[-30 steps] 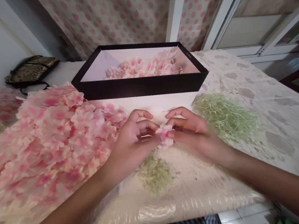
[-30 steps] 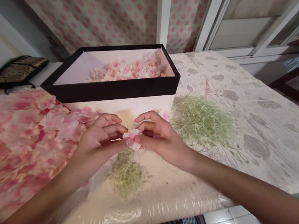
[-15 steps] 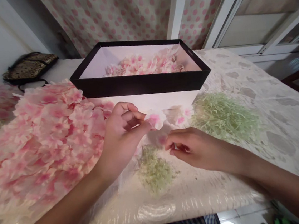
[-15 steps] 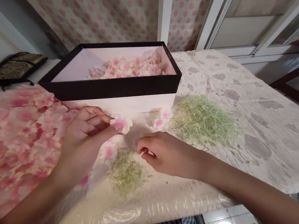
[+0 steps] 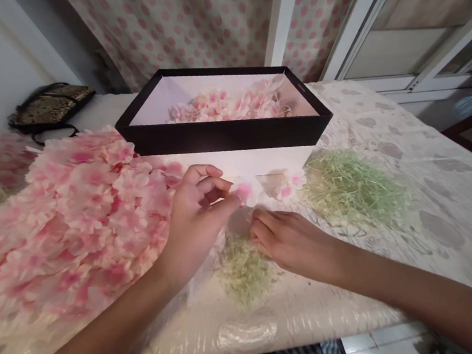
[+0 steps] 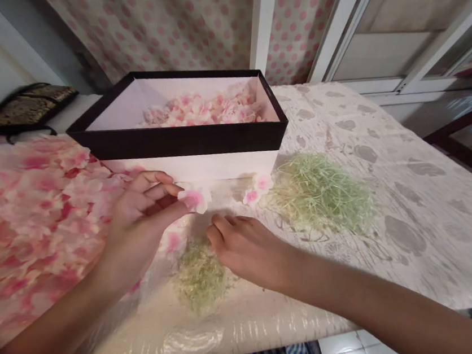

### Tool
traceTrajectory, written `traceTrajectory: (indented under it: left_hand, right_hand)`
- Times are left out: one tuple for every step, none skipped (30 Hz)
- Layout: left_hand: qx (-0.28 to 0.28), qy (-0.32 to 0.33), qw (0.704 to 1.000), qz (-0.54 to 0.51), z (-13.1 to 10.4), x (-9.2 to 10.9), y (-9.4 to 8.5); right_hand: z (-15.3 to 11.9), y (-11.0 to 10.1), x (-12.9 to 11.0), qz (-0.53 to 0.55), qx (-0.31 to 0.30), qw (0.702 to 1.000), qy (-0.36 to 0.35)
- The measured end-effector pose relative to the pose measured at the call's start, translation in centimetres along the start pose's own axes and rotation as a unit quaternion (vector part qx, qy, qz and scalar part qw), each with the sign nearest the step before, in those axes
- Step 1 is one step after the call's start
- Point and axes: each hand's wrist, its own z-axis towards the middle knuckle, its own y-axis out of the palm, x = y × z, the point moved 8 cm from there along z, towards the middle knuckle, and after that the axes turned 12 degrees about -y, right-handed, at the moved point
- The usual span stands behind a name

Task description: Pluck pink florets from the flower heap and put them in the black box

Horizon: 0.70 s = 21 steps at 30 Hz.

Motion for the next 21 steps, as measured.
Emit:
traceTrajectory:
  left_hand:
    - [-0.001, -0.011, 1.0, -0.003, 0.0, -0.1, 0.1]
    - [-0.004, -0.021, 1.0, -0.007, 0.0, -0.2, 0.1]
    - [-0.008, -0.031, 0.999, -0.009, 0.0, -0.3, 0.2]
    - [-0.012, -0.038, 0.999, -0.012, 0.0, -0.4, 0.3]
    - [-0.018, -0.045, 0.999, -0.016, 0.0, -0.5, 0.4]
    - [-0.024, -0.052, 0.998, -0.021, 0.0, -0.6, 0.4]
    - [-0.03, -0.06, 0.997, -0.025, 0.1, -0.7, 0.5]
    - [-0.034, -0.068, 0.997, -0.03, 0.1, -0.9, 0.6]
    - [-0.036, -0.075, 0.996, -0.035, 0.1, -1.0, 0.6]
    - [-0.036, -0.081, 0.995, -0.037, 0.1, -1.1, 0.6]
    - [-0.034, -0.085, 0.995, -0.037, 0.2, -1.2, 0.5]
    - [-0.03, -0.087, 0.995, -0.037, 0.2, -1.3, 0.5]
    - [-0.026, -0.089, 0.995, -0.037, 0.2, -1.3, 0.4]
    - [-0.023, -0.09, 0.995, -0.037, 0.2, -1.4, 0.4]
    - [-0.021, -0.092, 0.995, -0.037, 0.2, -1.4, 0.4]
    - [-0.02, -0.092, 0.995, -0.038, 0.2, -1.4, 0.4]
    - [-0.019, -0.09, 0.995, -0.038, 0.2, -1.4, 0.4]
    - [-0.02, -0.089, 0.995, -0.036, 0.2, -1.4, 0.4]
    - [-0.022, -0.088, 0.995, -0.034, 0.2, -1.4, 0.5]
    - [-0.025, -0.087, 0.995, -0.031, 0.2, -1.4, 0.5]
    - [-0.027, -0.085, 0.996, -0.028, 0.2, -1.3, 0.6]
  right_hand:
    - [0.0, -0.2, 0.1, 0.014, 0.003, 1.0, 0.003]
    - [-0.1, -0.4, 0.2, 0.036, 0.009, 0.999, 0.011]
    - [-0.2, -0.7, 0.5, 0.066, 0.016, 0.997, 0.025]
    - [-0.4, -1.0, 0.9, 0.103, 0.027, 0.993, 0.042]
    - [-0.6, -1.4, 1.3, 0.143, 0.044, 0.987, 0.057]
    - [-0.8, -1.8, 1.7, 0.185, 0.068, 0.978, 0.066]
    - [-0.9, -2.2, 2.0, 0.226, 0.098, 0.967, 0.068]
    - [-1.1, -2.6, 2.3, 0.265, 0.127, 0.954, 0.066]
    - [-1.2, -2.8, 2.7, 0.302, 0.154, 0.939, 0.065]
    - [-1.4, -2.9, 3.1, 0.34, 0.173, 0.922, 0.07]
    - [-1.5, -2.8, 3.5, 0.38, 0.185, 0.902, 0.084]
    - [-1.7, -2.5, 3.9, 0.42, 0.191, 0.881, 0.105]
    - [-1.8, -2.1, 4.3, 0.459, 0.194, 0.858, 0.127]
    - [-2.0, -1.9, 4.5, 0.493, 0.198, 0.835, 0.144]
    - [-2.0, -1.8, 4.6, 0.522, 0.202, 0.815, 0.152]
    - [-2.0, -1.8, 4.7, 0.543, 0.207, 0.799, 0.154]
    - [-2.1, -2.0, 4.7, 0.554, 0.212, 0.79, 0.153]
    - [-2.1, -2.3, 4.8, 0.553, 0.216, 0.79, 0.154]
    - [-2.2, -2.7, 4.9, 0.54, 0.223, 0.797, 0.155]
    - [-2.3, -3.1, 5.0, 0.516, 0.231, 0.81, 0.157]
    - [-2.4, -3.7, 5.1, 0.483, 0.243, 0.827, 0.158]
